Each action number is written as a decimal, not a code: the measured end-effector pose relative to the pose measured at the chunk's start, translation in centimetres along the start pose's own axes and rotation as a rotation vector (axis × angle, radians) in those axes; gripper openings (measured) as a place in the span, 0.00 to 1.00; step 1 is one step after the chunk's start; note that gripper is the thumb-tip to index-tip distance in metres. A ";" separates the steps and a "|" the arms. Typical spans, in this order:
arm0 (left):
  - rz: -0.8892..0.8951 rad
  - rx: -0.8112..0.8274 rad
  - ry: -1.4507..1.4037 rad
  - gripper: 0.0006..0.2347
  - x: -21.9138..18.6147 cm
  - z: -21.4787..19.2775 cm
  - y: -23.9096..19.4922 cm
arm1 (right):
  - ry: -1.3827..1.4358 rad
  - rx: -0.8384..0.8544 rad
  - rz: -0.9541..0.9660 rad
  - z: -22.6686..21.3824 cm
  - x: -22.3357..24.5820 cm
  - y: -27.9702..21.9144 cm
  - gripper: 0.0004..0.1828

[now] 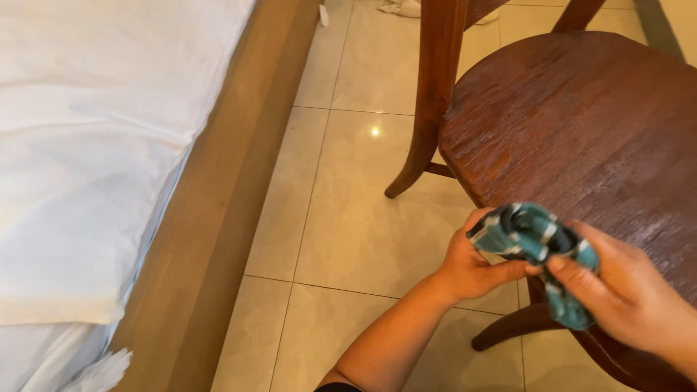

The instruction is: The recorder wipes down a wooden chair using a cloth.

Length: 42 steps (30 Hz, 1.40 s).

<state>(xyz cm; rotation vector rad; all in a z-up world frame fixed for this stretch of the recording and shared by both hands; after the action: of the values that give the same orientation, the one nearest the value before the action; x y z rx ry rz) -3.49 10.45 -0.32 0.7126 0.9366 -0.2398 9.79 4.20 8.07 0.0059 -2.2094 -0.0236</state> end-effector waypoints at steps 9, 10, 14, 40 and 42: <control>0.120 -0.585 -0.628 0.18 3.8 -19.4 -1.0 | -1.313 -0.265 -0.534 3.5 -0.2 -9.4 0.31; 0.059 -0.729 -0.693 0.20 4.4 -22.0 -1.1 | -1.301 -0.311 -0.553 3.0 -1.2 -9.9 0.23; -0.003 -0.915 -0.705 0.23 5.4 -28.0 -2.9 | -1.135 -0.528 -0.843 1.5 -7.2 -13.3 0.06; -0.750 -0.411 0.054 0.24 13.8 -22.5 -14.2 | 0.320 0.037 0.189 21.1 -19.2 5.2 0.28; -0.751 -0.476 0.037 0.23 14.2 -24.6 -14.5 | -0.090 -0.094 0.015 16.0 -13.0 7.7 0.28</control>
<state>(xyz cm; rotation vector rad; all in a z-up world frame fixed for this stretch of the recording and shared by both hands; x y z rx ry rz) -18.20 17.16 -27.80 -0.0989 1.2136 -0.6371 4.74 12.32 -11.80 -0.0654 -2.2959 -0.1220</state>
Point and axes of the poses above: each hand's wrist, its own y-axis towards the middle knuckle, its own z-axis out of the palm, x = y × z, the point moved 9 cm from there along y, towards the middle knuckle, and after that the axes turned 8 degrees about -z, right-handed, at the moved point
